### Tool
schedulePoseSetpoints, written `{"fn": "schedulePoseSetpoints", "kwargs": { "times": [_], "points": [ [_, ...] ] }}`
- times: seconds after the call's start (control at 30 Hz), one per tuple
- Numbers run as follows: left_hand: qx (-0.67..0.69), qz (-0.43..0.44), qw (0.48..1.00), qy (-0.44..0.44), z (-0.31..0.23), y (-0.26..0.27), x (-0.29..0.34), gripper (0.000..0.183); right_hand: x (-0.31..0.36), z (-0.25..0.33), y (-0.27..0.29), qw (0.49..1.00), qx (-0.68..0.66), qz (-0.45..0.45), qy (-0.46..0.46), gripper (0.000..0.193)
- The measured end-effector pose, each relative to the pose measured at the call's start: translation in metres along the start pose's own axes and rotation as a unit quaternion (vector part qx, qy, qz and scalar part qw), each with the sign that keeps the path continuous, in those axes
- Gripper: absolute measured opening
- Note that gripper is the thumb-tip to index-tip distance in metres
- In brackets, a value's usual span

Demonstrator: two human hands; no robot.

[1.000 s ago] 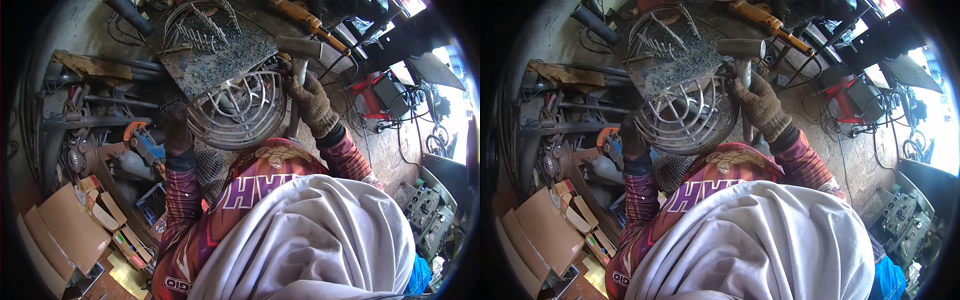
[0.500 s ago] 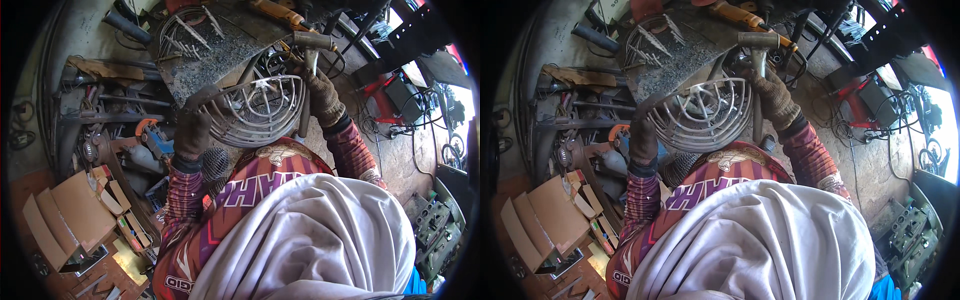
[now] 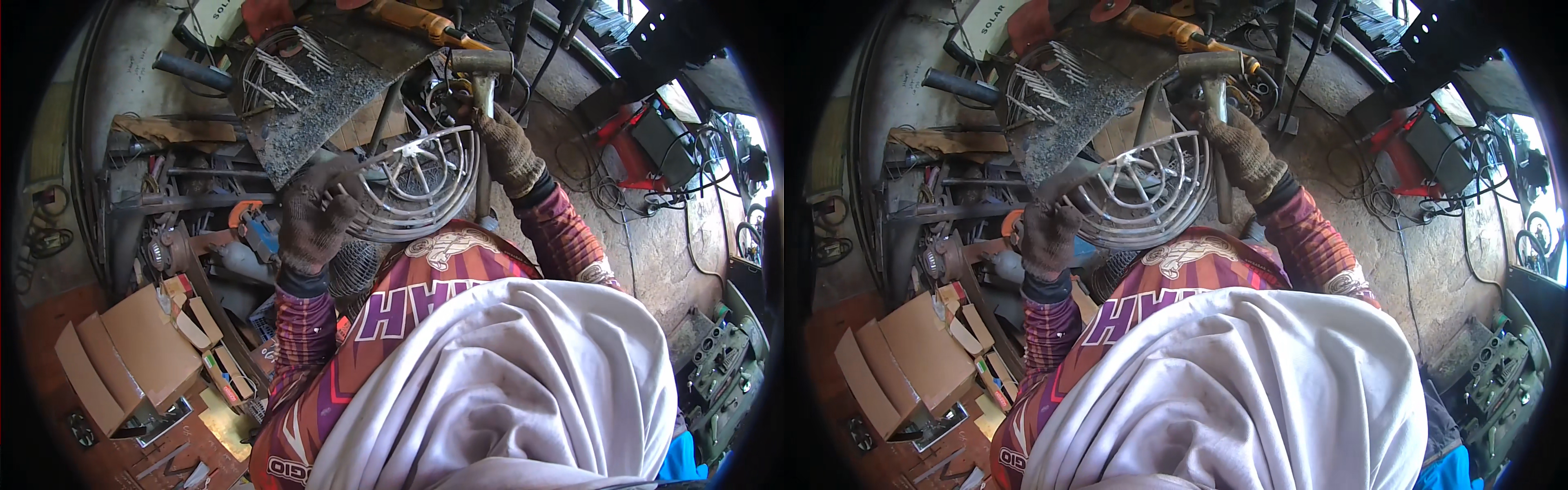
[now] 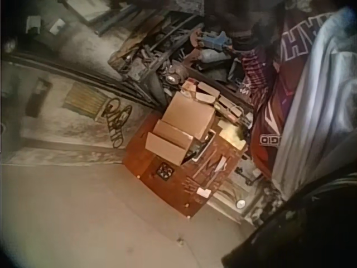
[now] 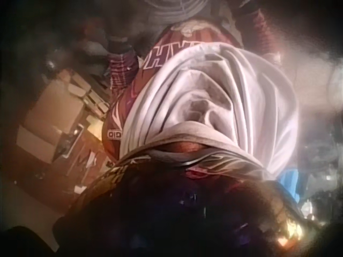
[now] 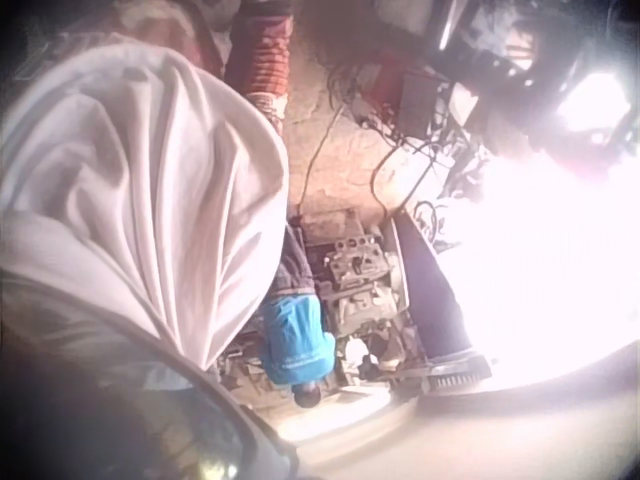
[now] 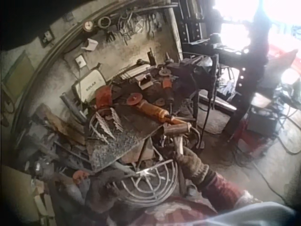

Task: The person uses an angle grinder to smooth a metal cage-like object and then uses a hammer to strike the metal.

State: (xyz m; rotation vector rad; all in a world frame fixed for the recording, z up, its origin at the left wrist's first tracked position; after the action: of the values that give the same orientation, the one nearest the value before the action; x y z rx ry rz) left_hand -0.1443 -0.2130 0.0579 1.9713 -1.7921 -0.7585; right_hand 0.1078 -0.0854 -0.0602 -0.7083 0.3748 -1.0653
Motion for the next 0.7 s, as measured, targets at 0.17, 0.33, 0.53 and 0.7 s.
{"fn": "schedulePoseSetpoints", "kwargs": {
  "times": [0.17,0.33,0.53,0.7],
  "points": [
    [-0.010,-0.012,0.999,0.046,0.022,0.006,0.007,0.035,-0.012,0.001,-0.021,0.982,0.142,-0.088,0.088,0.044],
    [-0.078,-0.136,0.987,0.041,0.048,0.007,0.013,0.043,0.034,0.017,-0.060,0.957,0.243,-0.038,0.152,0.047],
    [-0.154,-0.114,0.982,0.010,0.037,0.011,-0.002,0.048,0.069,0.009,-0.110,0.913,0.405,0.045,0.007,0.050],
    [-0.207,-0.148,0.966,-0.047,0.039,0.014,-0.004,0.042,0.061,-0.003,-0.103,0.907,0.416,0.059,0.008,0.045]
  ]
}}
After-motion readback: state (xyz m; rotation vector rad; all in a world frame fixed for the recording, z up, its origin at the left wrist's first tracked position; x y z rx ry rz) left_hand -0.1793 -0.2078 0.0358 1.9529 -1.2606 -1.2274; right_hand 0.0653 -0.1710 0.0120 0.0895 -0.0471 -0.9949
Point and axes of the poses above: each hand's wrist, its own x-axis away from the middle knuckle, its own y-axis out of the back of the hand, z = x × y, the point moved 2 cm from there along -x, towards the middle knuckle, and after that the axes turned 12 degrees about -x, right-handed, at the moved point
